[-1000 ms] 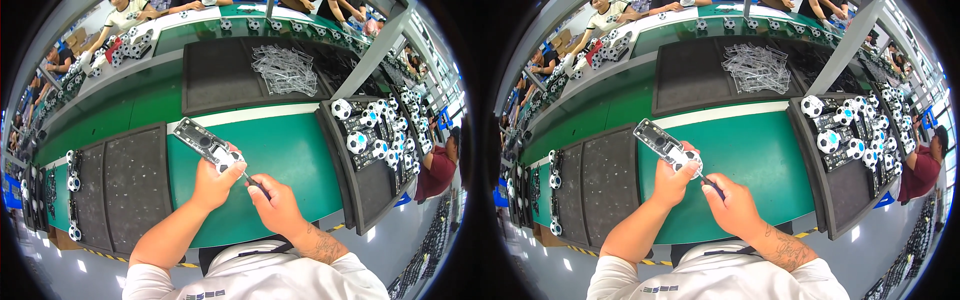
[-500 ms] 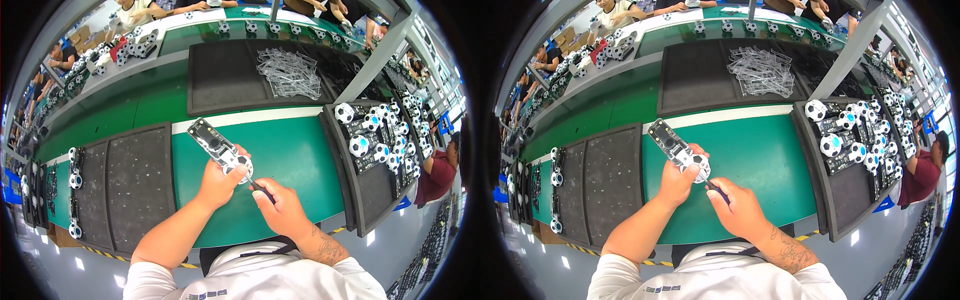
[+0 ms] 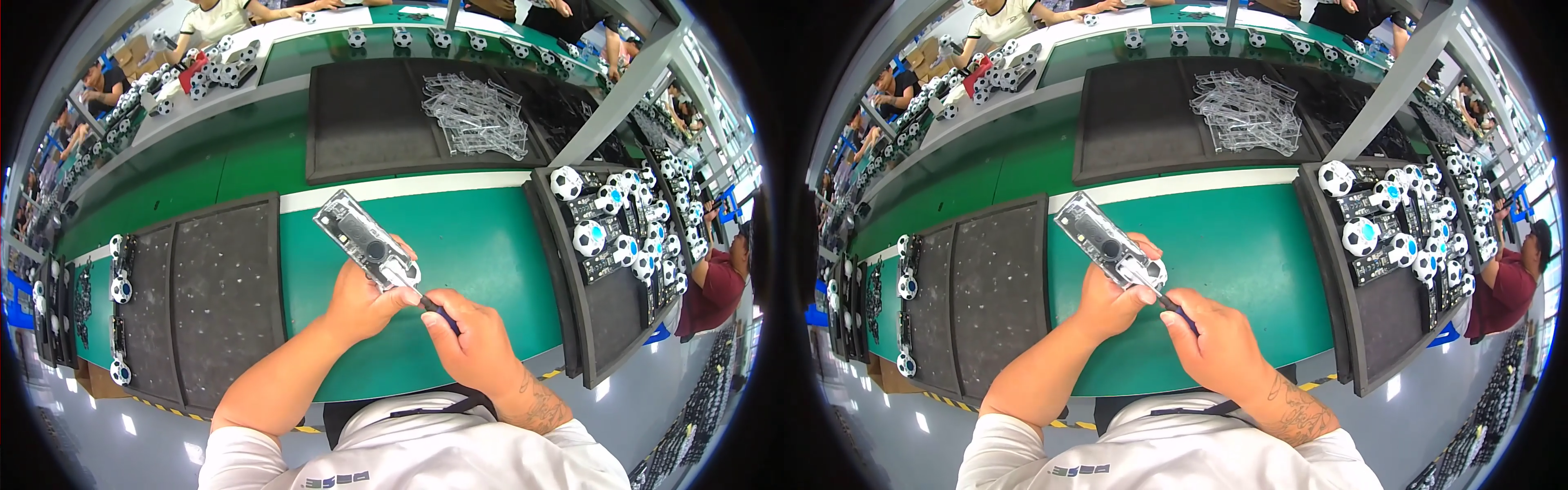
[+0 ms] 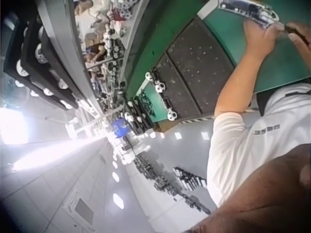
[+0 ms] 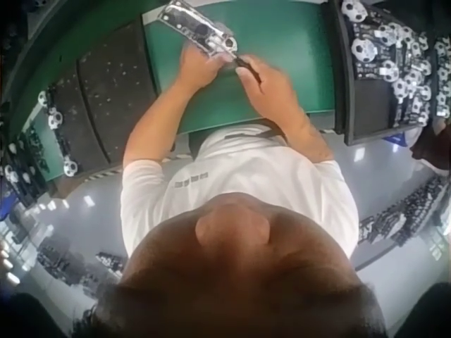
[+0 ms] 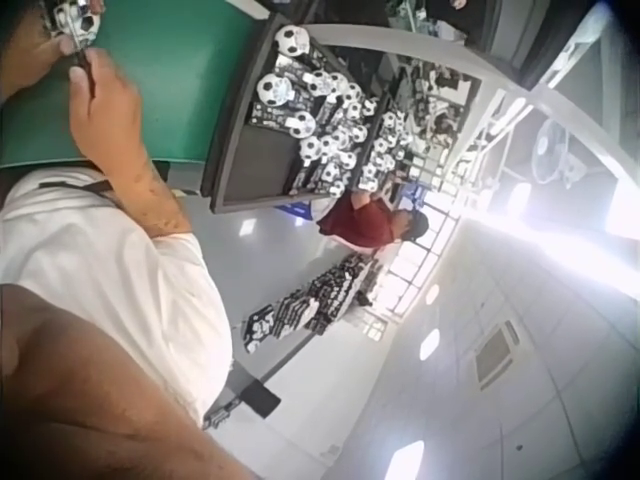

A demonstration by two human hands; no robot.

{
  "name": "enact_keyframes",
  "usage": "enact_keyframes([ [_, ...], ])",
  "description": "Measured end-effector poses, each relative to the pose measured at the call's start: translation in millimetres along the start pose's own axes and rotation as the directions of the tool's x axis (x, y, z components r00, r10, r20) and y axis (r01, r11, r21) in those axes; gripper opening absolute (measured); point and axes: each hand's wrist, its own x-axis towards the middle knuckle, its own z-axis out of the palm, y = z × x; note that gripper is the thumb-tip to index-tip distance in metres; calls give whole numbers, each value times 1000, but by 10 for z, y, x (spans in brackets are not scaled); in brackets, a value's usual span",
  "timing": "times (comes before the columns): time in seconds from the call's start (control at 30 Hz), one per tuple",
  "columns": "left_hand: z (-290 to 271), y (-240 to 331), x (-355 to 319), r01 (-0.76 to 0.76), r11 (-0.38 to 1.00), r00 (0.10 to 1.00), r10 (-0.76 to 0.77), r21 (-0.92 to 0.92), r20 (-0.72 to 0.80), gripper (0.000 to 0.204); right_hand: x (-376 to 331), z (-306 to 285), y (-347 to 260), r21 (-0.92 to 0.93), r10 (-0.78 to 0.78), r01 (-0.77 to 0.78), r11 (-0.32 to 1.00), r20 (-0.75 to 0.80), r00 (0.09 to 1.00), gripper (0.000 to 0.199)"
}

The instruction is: Assembling electronic components by attaching parts to a circuit board and using a screwdriver.

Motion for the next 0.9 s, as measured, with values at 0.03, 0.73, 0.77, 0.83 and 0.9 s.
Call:
enact_keyframes([
  [0.03,-15,17,12,-7,997,1000,6,75,16,47,-1,-45,-8,-5,21,-21,1000,6,1000,20],
  [0.73,-41,24,93,134,747,991,-120,652,-66,30,153,-257,608,-339,144,-159,927,-70,987,40],
  [0.77,-8,43,96,90,755,995,-99,650,-23,29,154,-181,739,-362,92,-127,924,-111,989,45],
  [0.83,43,28,52,29,767,997,-65,642,33,29,181,-101,764,-393,39,-102,914,-167,985,51],
  [0.9,82,-41,-28,-89,670,980,-75,737,187,38,235,-73,626,-436,-390,252,864,-264,882,54],
])
